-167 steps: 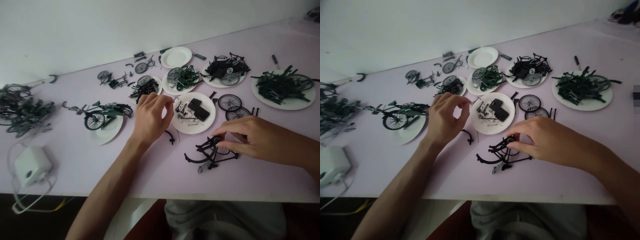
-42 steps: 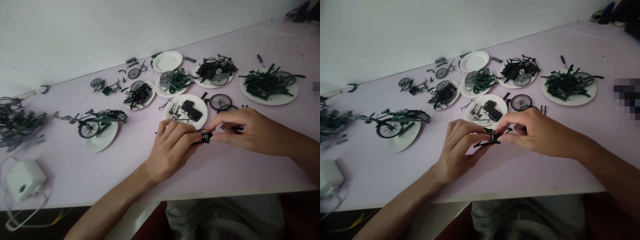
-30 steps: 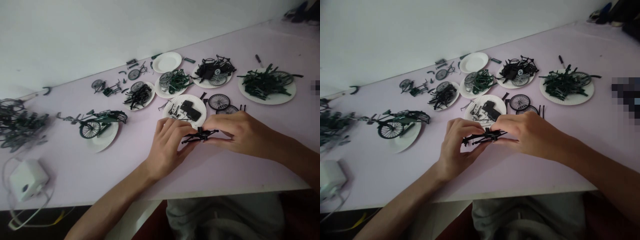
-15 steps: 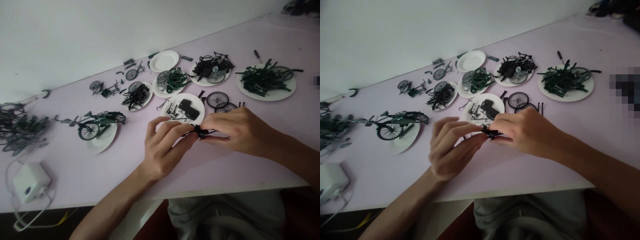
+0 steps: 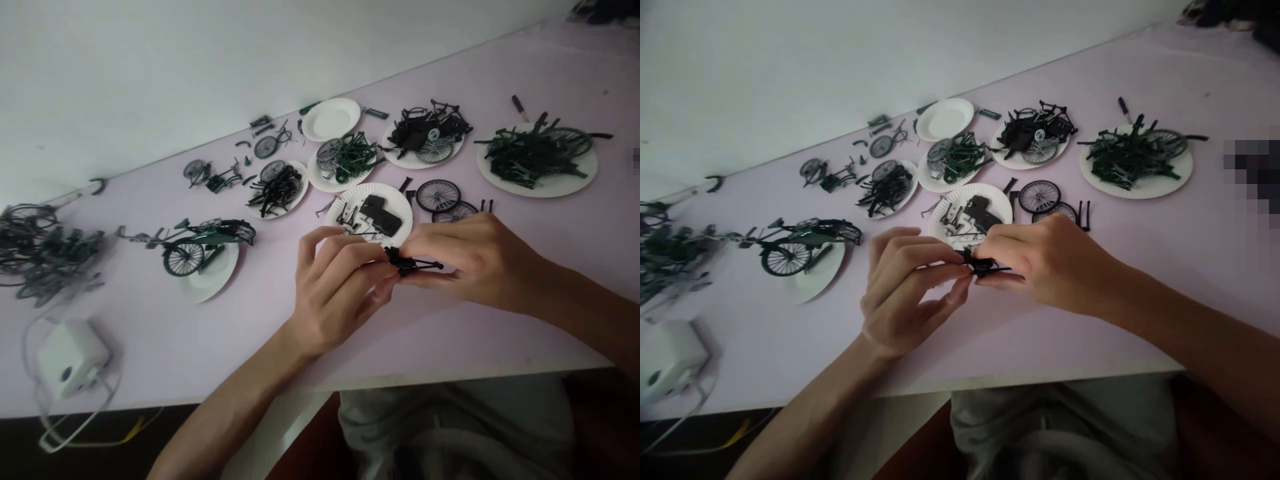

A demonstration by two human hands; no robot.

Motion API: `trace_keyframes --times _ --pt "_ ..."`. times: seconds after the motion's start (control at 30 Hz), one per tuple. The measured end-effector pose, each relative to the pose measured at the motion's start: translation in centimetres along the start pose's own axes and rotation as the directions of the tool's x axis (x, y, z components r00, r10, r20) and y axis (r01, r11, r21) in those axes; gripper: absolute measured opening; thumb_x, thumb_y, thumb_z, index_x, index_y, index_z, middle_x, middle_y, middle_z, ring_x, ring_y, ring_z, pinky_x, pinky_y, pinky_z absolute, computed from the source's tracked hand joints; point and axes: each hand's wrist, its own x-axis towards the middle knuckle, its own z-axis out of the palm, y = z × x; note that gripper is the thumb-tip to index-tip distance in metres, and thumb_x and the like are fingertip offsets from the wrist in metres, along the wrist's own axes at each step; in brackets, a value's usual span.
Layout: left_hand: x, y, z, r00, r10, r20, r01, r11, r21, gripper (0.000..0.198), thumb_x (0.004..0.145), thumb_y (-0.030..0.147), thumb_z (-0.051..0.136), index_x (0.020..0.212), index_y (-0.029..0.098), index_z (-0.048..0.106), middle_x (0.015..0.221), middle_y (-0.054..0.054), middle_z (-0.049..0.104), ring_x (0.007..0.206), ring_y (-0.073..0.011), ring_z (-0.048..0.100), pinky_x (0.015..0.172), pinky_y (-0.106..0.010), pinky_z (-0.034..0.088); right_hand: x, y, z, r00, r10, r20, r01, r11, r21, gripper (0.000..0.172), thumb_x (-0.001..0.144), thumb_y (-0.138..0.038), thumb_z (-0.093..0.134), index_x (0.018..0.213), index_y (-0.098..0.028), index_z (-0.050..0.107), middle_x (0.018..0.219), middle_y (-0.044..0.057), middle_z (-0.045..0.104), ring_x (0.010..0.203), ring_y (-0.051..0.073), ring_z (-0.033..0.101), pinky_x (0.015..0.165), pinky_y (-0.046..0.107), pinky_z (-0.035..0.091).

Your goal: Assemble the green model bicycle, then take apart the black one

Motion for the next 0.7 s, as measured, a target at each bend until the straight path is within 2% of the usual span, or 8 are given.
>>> trace_keyframes --times 0.1,0.2,0.33,0.47,0.7 --pt "0.1 0.1 -0.1 0.999 -0.021 0.025 0.023 0.997 -0.076 0.017 0.091 0.013 0.072 0.099 0.022 0.060 0.094 -0.004 0.076 0.087 -0.0195 0.071 0.090 -0.044 0.056 -0.1 -0.1 0.0 1.000 -0.001 -0.007 0.001 1.000 -0.015 0.019 0.099 -0.033 0.068 0.101 -0.014 0.065 0.085 0.002 0.071 0.064 0.012 0.062 0.057 0.028 0.039" --pt "0.2 0.0 -0.2 0.999 -0.015 0.051 0.019 0.997 -0.073 0.018 0.091 0.012 0.072 0.102 0.020 0.059 0.096 -0.007 0.075 0.087 -0.0214 0.069 0.086 -0.045 0.056 -0.1 0.0 -0.1 1.000 -0.010 -0.026 0.010 1.000 -0.021 0.017 0.099 -0.031 0.067 0.101 -0.015 0.065 0.087 0.002 0.072 0.064 0.012 0.062 0.055 0.028 0.040" --pt "0.3 -0.5 -0.4 0.996 -0.009 0.087 0.015 0.997 -0.070 0.023 0.091 0.021 0.075 0.107 0.019 0.058 0.099 -0.010 0.074 0.090 -0.0247 0.069 0.085 -0.046 0.055 -0.1 0.1 -0.3 1.000 -0.007 -0.027 0.008 1.000 0.015 0.022 0.102 -0.035 0.063 0.105 -0.014 0.066 0.091 0.003 0.074 0.068 0.011 0.065 0.056 0.026 0.041" --pt "0.2 -0.8 -0.3 0.994 -0.027 0.105 0.032 0.998 -0.048 0.027 0.092 0.029 0.077 0.109 0.021 0.057 0.100 -0.009 0.074 0.092 -0.0247 0.068 0.084 -0.044 0.055 -0.2 0.3 -0.5 1.000 0.009 -0.025 -0.008 0.999 0.048 0.024 0.102 -0.037 0.063 0.109 -0.014 0.067 0.095 0.004 0.075 0.073 0.012 0.068 0.058 0.026 0.043" --pt "0.1 -0.9 -0.4 0.985 -0.063 0.161 0.073 0.996 -0.055 0.031 0.092 0.027 0.078 0.111 0.020 0.055 0.103 -0.008 0.074 0.094 -0.0249 0.068 0.086 -0.044 0.052 0.0 0.1 -0.7 1.000 -0.028 -0.010 0.028 0.999 0.036 0.022 0.101 -0.033 0.065 0.108 -0.013 0.068 0.097 0.006 0.076 0.076 0.015 0.072 0.060 0.026 0.046"
